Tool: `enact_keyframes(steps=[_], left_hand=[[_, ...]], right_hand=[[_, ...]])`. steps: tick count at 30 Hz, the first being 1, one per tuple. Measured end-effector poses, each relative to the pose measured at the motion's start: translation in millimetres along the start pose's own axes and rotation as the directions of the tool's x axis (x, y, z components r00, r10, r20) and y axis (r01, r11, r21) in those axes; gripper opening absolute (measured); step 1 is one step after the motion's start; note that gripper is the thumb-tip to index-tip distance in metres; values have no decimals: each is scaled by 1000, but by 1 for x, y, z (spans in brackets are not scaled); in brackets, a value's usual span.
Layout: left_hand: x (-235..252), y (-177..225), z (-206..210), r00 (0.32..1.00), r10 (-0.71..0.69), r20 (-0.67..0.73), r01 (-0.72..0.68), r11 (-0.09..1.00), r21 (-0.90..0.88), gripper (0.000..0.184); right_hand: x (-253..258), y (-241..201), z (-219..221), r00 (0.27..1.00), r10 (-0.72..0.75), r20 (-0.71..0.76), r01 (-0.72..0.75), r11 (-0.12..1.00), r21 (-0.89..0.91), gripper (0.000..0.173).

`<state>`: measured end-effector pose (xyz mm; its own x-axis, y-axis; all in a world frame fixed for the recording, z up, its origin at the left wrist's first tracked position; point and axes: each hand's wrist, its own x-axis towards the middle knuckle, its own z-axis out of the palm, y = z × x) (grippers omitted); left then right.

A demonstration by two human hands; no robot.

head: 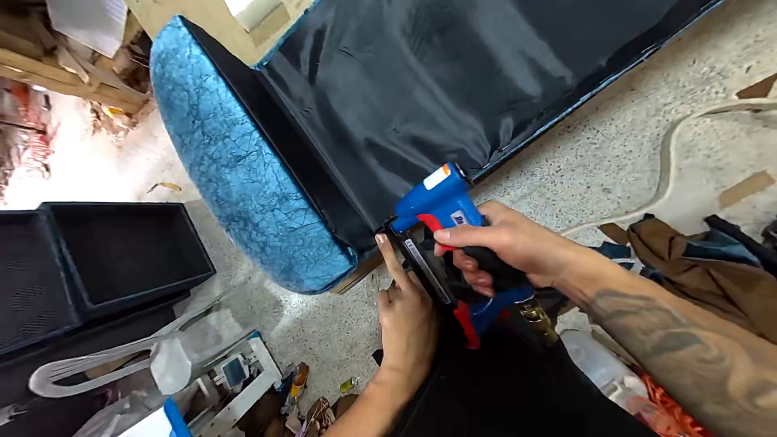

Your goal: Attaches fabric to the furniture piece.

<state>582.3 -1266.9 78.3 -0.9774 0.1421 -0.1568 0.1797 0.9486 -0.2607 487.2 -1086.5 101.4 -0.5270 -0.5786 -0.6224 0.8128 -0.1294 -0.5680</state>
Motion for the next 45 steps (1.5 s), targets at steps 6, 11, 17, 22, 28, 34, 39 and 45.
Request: enact_keyframes(steps=[6, 11, 17, 22, 28, 34, 39, 45], left_hand=[[-3, 1, 3, 1000, 12, 22, -15, 994, 112, 31], [-4, 3, 0, 997, 9, 70, -15, 995, 95, 36], [-4, 4, 3, 996, 30, 84, -42, 990, 137, 36], [-3, 3, -8, 992, 45, 120, -58, 992, 110, 33], [-10, -31, -34, 973, 103, -207, -192, 858, -477, 22], [15, -18, -10, 999, -28, 31, 34, 970, -242, 30], [0, -24, 3, 995, 76, 72, -70, 995, -73, 29], [-13, -47, 12, 985, 132, -107, -154, 962, -226, 29]], right_hand=[[12, 1, -9, 991, 79, 108, -83, 996, 34, 32], [14, 5, -11, 982, 102, 159, -112, 992, 54, 30], [21, -1, -17, 968, 172, 184, -178, 984, 16, 28], [11, 1, -21, 973, 139, 185, -148, 988, 37, 29], [-56, -8, -8, 944, -287, -163, 170, 847, -504, 32], [-65, 8, 38, 785, -587, -196, 178, 518, -837, 27], [-41, 22, 63, 713, -676, -188, 122, 383, -916, 34], [-37, 26, 99, 764, -602, -231, -22, 334, -942, 33]])
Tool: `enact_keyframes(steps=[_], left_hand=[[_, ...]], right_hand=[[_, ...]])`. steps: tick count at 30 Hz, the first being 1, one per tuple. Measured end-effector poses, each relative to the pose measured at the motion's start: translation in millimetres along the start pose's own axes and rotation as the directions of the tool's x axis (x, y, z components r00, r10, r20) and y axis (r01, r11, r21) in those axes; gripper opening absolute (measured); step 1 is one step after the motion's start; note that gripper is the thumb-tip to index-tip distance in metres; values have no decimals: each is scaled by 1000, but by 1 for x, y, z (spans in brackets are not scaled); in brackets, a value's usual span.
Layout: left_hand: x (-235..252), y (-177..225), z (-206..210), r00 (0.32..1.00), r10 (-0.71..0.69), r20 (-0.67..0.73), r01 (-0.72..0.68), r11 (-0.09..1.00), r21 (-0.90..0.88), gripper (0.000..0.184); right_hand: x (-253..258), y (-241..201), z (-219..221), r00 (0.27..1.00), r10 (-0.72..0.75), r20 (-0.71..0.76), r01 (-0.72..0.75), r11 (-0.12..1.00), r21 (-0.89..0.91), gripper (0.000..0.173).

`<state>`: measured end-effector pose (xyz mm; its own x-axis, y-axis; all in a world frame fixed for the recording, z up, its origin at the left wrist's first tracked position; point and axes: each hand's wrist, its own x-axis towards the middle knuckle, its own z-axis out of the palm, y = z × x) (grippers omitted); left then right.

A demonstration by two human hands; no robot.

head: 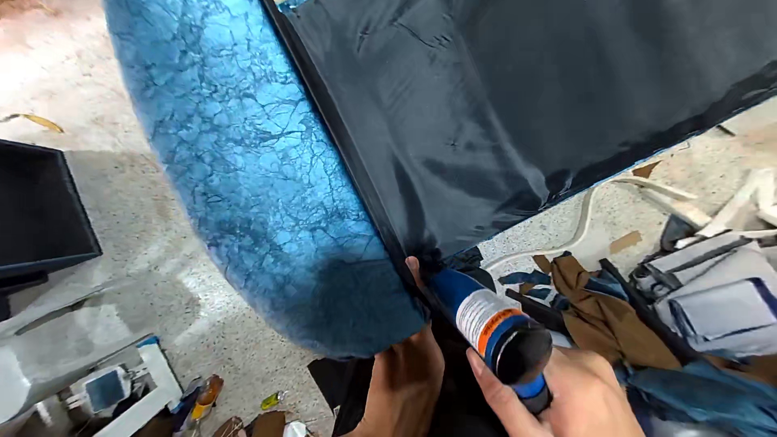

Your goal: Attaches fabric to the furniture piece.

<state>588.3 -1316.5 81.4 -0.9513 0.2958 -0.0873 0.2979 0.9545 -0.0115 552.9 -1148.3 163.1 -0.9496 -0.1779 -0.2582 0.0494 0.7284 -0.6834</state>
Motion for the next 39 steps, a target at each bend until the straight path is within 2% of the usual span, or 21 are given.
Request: enact_keyframes(steps=[3, 6, 9, 11, 13, 14, 16, 18, 21, 22, 24, 26, 29, 34, 37, 39], left_hand=[[6, -6, -13, 999, 42, 16, -42, 999, 8, 26], [13, -13, -30, 988, 135, 76, -130, 989, -70, 16], [16, -13, -31, 986, 143, 89, -143, 990, 0, 18], [18, -13, -23, 990, 97, 99, -96, 995, -16, 29], [17, -14, -9, 977, 83, 197, -85, 996, 1, 36], [18, -14, -3, 976, 79, 203, -83, 997, 12, 39], [19, -14, 2, 982, 66, 174, -63, 998, -19, 48], [23, -18, -10, 988, 82, 133, -63, 988, -141, 45], [36, -21, -32, 984, 155, -85, -177, 857, -484, 27], [42, -16, -32, 978, 137, -155, -200, 816, -542, 25], [51, 0, -17, 986, 80, -147, -142, 869, -473, 36], [52, 11, 5, 997, 69, -14, -71, 961, -269, 47], [42, 6, 22, 993, 112, 31, -109, 989, -98, 40], [35, -1, 22, 990, 132, 56, -130, 991, -32, 40], [34, -5, 22, 987, 149, 65, -143, 986, -90, 41], [33, -12, 20, 979, 159, 126, -140, 979, -146, 45]], right_hand=[[-1, -9, 6, 999, 49, -10, -49, 999, -2, 34], [-1, -18, 10, 993, 112, -21, -113, 994, -7, 32], [-3, -23, 10, 990, 128, -61, -130, 991, -26, 31], [-5, -22, 4, 984, 134, -114, -138, 990, -35, 33], [-6, -18, -5, 975, 141, -171, -154, 986, -66, 34], [-6, -15, -10, 972, 145, -186, -163, 983, -87, 33], [-2, -4, -21, 969, 156, -194, -182, 975, -126, 29], [1, 9, -33, 964, 152, -218, -189, 969, -159, 29], [4, 27, -49, 953, 126, -274, -183, 963, -196, 31], [6, 34, -53, 950, 113, -291, -175, 964, -199, 33], [10, 41, -57, 945, 114, -305, -176, 967, -183, 32], [14, 43, -58, 944, 137, -299, -190, 969, -157, 30], [18, 45, -53, 943, 171, -286, -218, 966, -138, 30], [16, 39, -36, 954, 142, -265, -188, 970, -157, 31], [8, 24, -18, 961, 122, -246, -165, 973, -161, 29], [4, 11, -7, 966, 146, -214, -176, 976, -127, 29]])
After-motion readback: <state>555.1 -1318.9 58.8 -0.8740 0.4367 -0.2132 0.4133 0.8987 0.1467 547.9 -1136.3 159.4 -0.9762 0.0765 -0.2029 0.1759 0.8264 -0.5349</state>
